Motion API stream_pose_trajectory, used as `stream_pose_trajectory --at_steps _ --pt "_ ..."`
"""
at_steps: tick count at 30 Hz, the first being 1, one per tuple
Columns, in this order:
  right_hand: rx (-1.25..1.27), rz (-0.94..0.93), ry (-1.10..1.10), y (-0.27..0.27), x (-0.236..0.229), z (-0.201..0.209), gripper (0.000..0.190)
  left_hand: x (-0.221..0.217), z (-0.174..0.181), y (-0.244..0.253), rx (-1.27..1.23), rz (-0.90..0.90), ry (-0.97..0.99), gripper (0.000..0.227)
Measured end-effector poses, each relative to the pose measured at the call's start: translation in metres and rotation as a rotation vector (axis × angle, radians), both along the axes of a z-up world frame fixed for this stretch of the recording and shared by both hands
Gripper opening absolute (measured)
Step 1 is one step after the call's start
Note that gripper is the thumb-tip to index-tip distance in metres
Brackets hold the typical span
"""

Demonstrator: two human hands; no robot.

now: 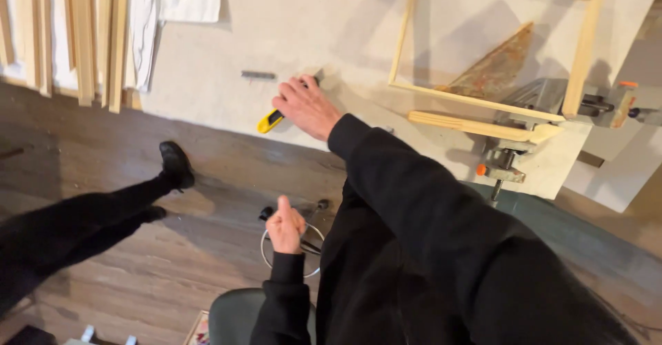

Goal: The person fits wooden frame moulding pieces together at a corner, aligns the joint against a triangular corner guide, and tightens a screw clamp to hold the frame corner. They then tap the joint with a hammer and use a utility knife on the wood edge while continuing to adjust and re-clamp the frame.

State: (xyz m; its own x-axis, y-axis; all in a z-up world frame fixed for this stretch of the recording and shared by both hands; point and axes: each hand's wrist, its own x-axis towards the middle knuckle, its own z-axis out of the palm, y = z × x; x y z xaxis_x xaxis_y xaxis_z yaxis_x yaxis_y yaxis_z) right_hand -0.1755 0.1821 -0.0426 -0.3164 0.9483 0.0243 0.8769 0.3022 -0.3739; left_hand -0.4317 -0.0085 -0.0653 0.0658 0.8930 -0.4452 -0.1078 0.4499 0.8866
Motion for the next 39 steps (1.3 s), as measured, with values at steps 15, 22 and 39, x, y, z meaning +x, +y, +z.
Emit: stream_pose_trajectory --at_steps 15,22,39 --pt "0.052 -1.047 0.293 -0.216 0.458 0.040 0.030 0.276 0.015 0.186 0.290 -0.626 0.129 0.041" --pt "-0.250 -1.071 0.884 -0.226 0.473 0.048 0.044 0.317 0.001 0.193 -0.039 -0.595 0.079 0.047" --pt "-0.516 -1.004 0.749 -0.237 0.482 0.049 0.055 0.312 -0.004 0.148 0.213 -0.605 0.372 0.047"
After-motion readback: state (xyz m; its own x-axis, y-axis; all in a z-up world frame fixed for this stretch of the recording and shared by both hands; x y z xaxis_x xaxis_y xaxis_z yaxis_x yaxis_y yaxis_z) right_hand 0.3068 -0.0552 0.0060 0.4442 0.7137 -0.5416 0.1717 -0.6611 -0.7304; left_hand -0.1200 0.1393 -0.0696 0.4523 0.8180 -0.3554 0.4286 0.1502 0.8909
